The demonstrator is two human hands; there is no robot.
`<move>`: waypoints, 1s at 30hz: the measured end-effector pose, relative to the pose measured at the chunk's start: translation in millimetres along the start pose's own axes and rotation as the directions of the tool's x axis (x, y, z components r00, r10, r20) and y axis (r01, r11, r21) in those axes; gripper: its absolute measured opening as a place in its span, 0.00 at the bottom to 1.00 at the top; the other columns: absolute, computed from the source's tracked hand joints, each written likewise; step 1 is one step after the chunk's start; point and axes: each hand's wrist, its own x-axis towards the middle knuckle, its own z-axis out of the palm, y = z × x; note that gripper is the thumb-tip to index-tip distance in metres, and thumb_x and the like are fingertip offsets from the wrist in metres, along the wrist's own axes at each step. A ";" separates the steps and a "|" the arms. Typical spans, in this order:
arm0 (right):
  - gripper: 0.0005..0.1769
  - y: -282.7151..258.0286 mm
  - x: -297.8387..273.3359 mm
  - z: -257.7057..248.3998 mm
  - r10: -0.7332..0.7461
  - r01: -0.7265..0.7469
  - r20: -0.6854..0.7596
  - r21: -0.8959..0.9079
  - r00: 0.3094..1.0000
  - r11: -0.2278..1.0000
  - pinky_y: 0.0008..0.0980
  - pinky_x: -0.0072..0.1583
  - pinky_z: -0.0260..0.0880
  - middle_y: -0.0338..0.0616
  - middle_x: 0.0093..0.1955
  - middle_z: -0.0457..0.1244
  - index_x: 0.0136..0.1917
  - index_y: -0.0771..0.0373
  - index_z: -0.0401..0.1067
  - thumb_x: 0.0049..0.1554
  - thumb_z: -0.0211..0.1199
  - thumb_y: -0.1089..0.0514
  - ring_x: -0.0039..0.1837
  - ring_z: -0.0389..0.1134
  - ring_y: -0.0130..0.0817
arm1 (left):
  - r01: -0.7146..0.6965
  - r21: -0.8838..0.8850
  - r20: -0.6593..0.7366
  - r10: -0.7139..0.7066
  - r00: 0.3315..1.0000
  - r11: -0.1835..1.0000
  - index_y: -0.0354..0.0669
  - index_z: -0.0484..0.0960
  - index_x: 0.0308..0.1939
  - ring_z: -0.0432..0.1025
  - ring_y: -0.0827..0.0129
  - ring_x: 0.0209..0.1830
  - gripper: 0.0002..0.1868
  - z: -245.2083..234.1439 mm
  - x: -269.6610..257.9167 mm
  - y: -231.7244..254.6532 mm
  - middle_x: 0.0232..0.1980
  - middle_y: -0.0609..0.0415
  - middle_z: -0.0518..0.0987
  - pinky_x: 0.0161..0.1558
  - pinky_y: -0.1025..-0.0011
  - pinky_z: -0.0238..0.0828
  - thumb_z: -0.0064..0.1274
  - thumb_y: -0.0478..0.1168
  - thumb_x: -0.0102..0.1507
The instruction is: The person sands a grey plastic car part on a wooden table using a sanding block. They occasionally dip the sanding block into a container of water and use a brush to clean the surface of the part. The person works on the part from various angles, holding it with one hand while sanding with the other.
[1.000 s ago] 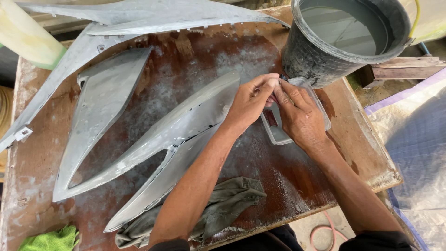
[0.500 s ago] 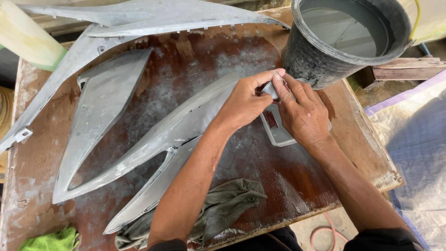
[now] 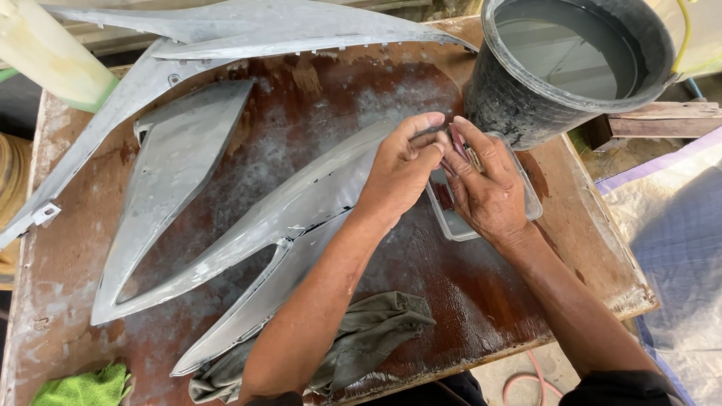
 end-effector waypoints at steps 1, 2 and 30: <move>0.18 0.9 0.1 -0.3 -0.002 0.002 -0.001 0.001 1.000 1.000 0.50 0.60 0.72 0.58 0.70 0.63 0.67 0.65 0.76 0.65 0.59 0.64 0.61 0.69 0.57 | -0.002 0.001 -0.001 0.002 1.000 1.000 0.30 0.71 0.67 0.72 0.72 0.49 0.28 -4.1 0.0 0.6 0.52 0.42 0.81 0.51 0.72 0.75 0.48 0.34 0.63; 0.17 1.7 0.0 -0.4 0.014 -0.014 0.002 0.063 1.000 0.998 0.52 0.61 0.71 0.60 0.71 0.62 0.67 0.66 0.75 0.66 0.58 0.63 0.63 0.68 0.60 | -0.035 0.004 0.065 0.035 0.997 0.999 0.33 0.74 0.66 0.75 0.72 0.49 0.26 -8.4 -0.1 1.2 0.52 0.45 0.82 0.50 0.71 0.76 0.52 0.39 0.65; 0.11 43.1 -64.7 37.1 0.224 -0.133 0.410 -0.239 0.884 0.962 0.48 0.58 0.70 0.44 0.48 0.69 0.45 0.56 0.80 0.63 0.62 0.50 0.54 0.73 0.46 | -0.340 0.814 0.259 0.230 0.938 0.470 0.39 0.79 0.56 0.78 0.47 0.50 0.19 -69.8 7.0 8.3 0.49 0.40 0.81 0.53 0.50 0.73 0.53 0.49 0.68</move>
